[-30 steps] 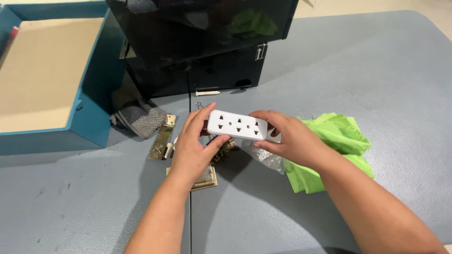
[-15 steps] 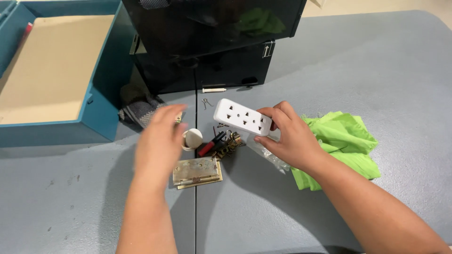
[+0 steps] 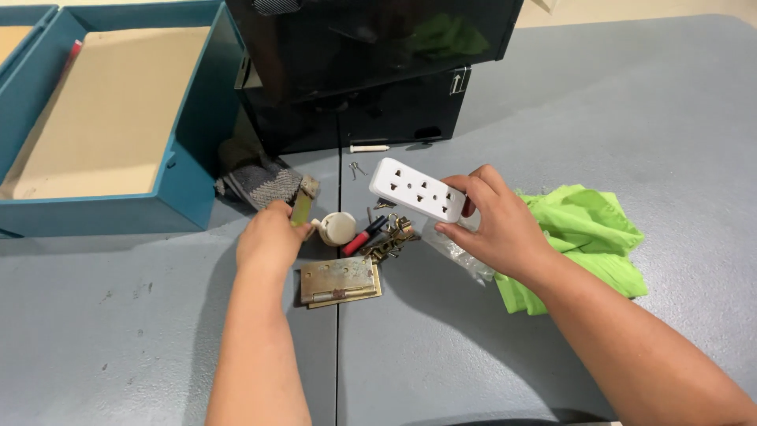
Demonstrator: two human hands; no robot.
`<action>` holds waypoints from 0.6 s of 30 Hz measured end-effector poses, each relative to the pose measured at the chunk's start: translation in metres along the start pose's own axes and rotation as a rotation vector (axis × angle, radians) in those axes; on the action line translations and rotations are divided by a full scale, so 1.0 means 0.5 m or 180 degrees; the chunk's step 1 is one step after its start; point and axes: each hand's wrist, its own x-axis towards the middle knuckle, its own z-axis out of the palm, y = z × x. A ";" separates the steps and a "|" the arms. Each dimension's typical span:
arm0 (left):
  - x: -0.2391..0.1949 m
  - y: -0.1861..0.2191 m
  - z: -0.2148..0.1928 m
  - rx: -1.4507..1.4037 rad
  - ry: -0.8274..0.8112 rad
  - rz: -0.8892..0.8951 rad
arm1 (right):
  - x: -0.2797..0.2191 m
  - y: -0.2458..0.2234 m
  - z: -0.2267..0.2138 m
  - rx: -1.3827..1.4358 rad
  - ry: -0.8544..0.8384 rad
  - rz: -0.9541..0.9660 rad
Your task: The person organizes various hardware items on a gray table, including hinges, screws, a power strip, and plastic wall anchors. They use a green cloth and a gray cloth to wipe the table surface and handle the items, arranging them into a neat pile.
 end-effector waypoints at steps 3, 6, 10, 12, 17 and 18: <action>0.006 -0.005 0.005 -0.0517 0.0002 0.0069 | 0.002 -0.002 -0.002 0.0054 -0.0004 -0.0012; 0.005 -0.001 0.004 -0.1129 0.0405 0.0465 | 0.003 0.006 -0.004 0.0151 0.0019 -0.0052; 0.012 0.014 0.019 -0.1917 0.0302 0.0566 | 0.009 0.037 -0.002 0.0300 0.0025 -0.0126; 0.020 0.011 0.040 -0.2709 0.0019 0.0877 | 0.013 0.044 -0.004 0.0496 -0.0025 -0.0082; -0.021 0.070 0.052 -0.3741 -0.0592 0.1163 | 0.020 0.038 -0.009 0.0644 0.0153 0.0308; -0.034 0.087 0.056 -0.4080 -0.0903 0.1143 | 0.020 0.039 -0.009 0.0662 0.0239 0.0432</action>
